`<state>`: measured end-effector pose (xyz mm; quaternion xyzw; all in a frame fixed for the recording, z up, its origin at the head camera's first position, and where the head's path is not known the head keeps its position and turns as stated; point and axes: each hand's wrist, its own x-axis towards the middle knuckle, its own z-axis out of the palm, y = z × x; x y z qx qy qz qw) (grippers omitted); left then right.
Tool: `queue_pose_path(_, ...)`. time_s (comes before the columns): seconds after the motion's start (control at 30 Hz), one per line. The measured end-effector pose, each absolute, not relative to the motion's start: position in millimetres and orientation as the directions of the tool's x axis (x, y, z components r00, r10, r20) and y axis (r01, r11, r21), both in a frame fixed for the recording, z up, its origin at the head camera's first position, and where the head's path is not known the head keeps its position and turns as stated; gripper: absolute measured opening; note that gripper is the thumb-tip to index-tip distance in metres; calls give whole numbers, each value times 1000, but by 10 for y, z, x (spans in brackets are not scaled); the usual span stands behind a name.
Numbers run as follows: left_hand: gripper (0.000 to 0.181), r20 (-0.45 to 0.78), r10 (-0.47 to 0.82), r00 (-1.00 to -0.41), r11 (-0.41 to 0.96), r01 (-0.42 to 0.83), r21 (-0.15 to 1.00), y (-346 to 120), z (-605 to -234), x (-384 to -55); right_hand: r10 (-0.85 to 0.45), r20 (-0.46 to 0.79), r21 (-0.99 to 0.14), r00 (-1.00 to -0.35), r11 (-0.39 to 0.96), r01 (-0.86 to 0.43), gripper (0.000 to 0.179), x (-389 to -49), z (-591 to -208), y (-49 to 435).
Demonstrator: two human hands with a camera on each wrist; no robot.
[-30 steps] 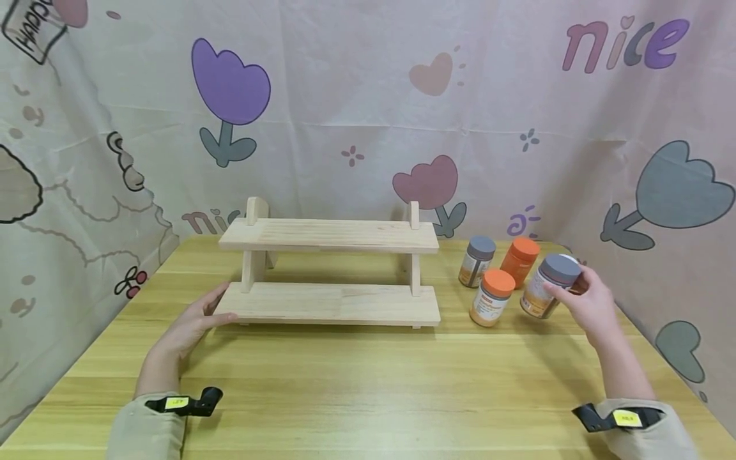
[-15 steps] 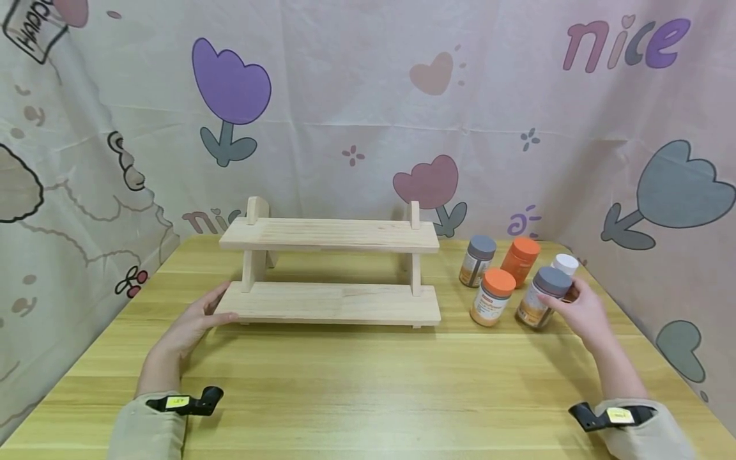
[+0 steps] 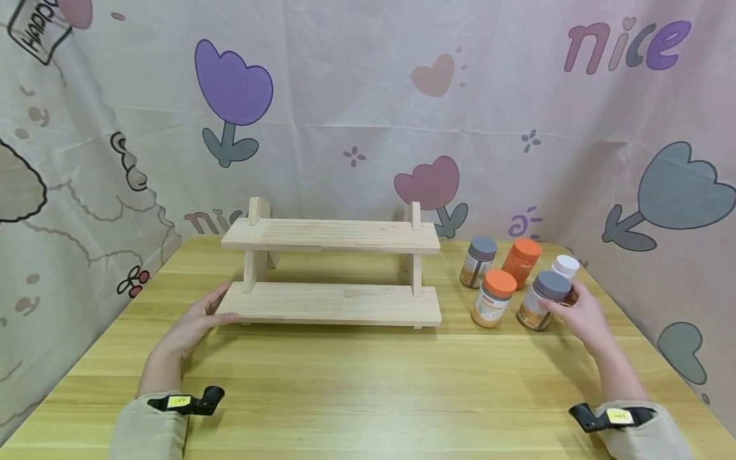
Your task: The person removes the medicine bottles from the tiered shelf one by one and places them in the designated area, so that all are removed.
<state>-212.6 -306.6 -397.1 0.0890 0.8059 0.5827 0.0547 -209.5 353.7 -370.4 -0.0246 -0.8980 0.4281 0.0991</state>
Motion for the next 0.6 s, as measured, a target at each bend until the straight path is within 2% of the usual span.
queue_pose_path(0.33, 85, 12, 208, -978, 335, 83, 938, -3072, -3958, -2132, -3, 136, -736, -991, 669, -103, 78, -2100, -3636, 3594)
queue_pose_path(0.6, 75, 38, 180, -983, 418, 111, 902, -3104, -3812, -2087, 8, 133, -748, -991, 657, -95, 79, -2099, -3511, 3588)
